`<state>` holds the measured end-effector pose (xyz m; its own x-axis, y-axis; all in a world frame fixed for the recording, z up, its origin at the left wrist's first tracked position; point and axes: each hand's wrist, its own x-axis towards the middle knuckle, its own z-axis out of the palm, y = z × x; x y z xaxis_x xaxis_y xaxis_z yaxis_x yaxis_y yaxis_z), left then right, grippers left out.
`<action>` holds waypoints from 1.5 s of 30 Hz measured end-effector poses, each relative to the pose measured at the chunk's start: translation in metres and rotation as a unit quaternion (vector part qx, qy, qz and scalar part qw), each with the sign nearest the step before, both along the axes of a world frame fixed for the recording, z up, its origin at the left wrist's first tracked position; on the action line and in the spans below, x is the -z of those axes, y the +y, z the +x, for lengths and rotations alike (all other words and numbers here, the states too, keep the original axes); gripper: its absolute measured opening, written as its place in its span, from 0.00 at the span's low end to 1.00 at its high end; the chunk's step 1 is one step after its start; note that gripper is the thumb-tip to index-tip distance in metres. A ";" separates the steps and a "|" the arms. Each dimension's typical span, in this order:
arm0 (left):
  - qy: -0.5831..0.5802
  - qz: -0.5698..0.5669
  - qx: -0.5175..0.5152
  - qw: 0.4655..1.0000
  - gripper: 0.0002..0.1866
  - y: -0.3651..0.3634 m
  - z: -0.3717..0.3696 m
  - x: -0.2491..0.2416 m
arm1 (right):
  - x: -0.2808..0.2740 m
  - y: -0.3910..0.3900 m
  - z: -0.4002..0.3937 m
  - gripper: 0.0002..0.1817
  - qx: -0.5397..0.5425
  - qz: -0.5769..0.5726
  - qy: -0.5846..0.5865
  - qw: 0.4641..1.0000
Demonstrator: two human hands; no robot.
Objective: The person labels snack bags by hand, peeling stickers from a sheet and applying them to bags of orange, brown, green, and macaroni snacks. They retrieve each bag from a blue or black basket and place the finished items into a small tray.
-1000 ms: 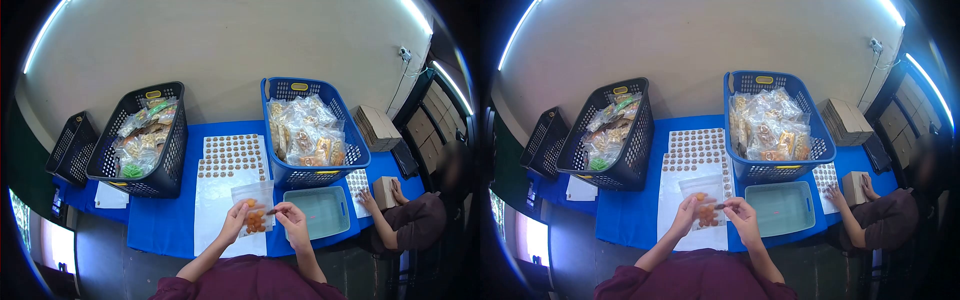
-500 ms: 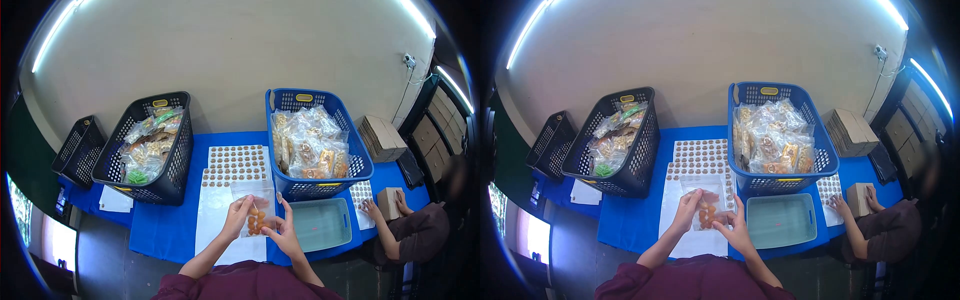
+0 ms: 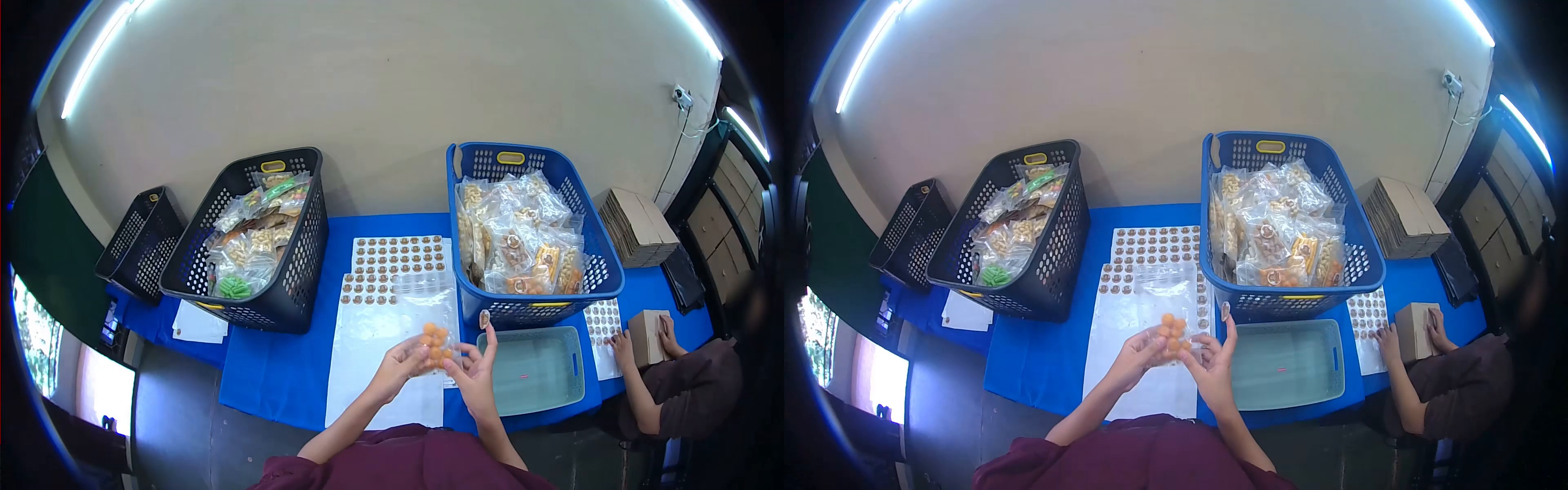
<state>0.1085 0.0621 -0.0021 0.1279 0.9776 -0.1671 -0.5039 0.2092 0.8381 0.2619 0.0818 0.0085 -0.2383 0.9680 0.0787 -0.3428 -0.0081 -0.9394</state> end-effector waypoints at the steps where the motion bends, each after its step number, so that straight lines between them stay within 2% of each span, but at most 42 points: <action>1: -0.058 -0.023 -0.024 0.998 0.21 0.002 -0.002 0.009 | 0.006 0.001 0.003 0.47 0.017 0.013 -0.039 0.999; 2: -0.138 -0.067 -0.045 0.987 0.19 0.004 -0.008 0.020 | 0.012 0.002 0.005 0.47 0.033 0.025 -0.080 0.996; 5: -0.323 -0.187 -0.092 0.923 0.18 0.003 -0.013 0.068 | 0.022 0.005 0.012 0.47 0.019 -0.001 -0.066 0.998; 6: -0.264 -0.170 -0.101 0.944 0.19 -0.004 -0.005 0.061 | 0.022 0.006 0.013 0.46 0.002 -0.017 -0.069 0.997; 9: -0.127 -0.153 -0.018 0.980 0.20 -0.015 -0.003 0.050 | 0.025 0.001 0.013 0.45 -0.041 -0.066 -0.066 0.995; 11: -0.083 -0.138 -0.007 0.987 0.21 -0.022 -0.001 0.034 | 0.025 0.001 0.009 0.46 -0.062 -0.081 -0.051 0.993; 15: 0.047 -0.104 0.046 0.992 0.23 -0.026 -0.006 0.016 | 0.018 -0.003 0.009 0.42 -0.073 -0.083 -0.047 0.993; 18: 0.128 -0.138 0.171 0.967 0.22 -0.030 -0.018 0.024 | 0.022 -0.004 0.008 0.41 -0.040 -0.076 -0.043 0.995; 24: 0.121 -0.097 0.099 0.983 0.21 -0.040 -0.005 0.054 | 0.030 -0.016 0.002 0.41 -0.039 -0.078 -0.066 0.994; 27: 0.092 -0.126 0.116 0.981 0.20 -0.041 -0.010 0.047 | 0.031 -0.013 0.005 0.42 -0.048 -0.092 -0.048 0.993; 30: 0.062 -0.083 0.042 0.994 0.22 -0.037 -0.011 0.028 | 0.023 -0.011 0.009 0.43 -0.080 -0.097 -0.032 0.991; 33: -0.088 -0.152 0.031 0.984 0.26 -0.027 -0.024 0.033 | 0.031 -0.017 0.005 0.45 -0.124 -0.087 -0.034 0.988; 34: -0.044 -0.164 0.011 0.986 0.24 -0.024 -0.021 0.031 | 0.031 -0.019 0.003 0.44 -0.128 -0.089 -0.035 0.987; 36: -0.014 -0.110 -0.021 0.994 0.23 -0.023 -0.016 0.036 | 0.031 -0.023 0.001 0.44 -0.133 -0.090 -0.038 0.986; 39: 0.040 -0.058 -0.025 0.997 0.22 -0.025 -0.014 0.038 | 0.031 -0.013 0.005 0.31 0.006 0.007 -0.098 0.995; 42: 0.060 -0.030 -0.005 0.998 0.21 -0.030 -0.009 0.026 | 0.026 0.002 0.014 0.14 0.051 0.078 -0.069 0.993; 45: 0.064 -0.029 0.003 0.998 0.21 -0.033 -0.004 0.023 | 0.002 -0.004 0.013 0.06 -0.052 -0.031 -0.036 0.998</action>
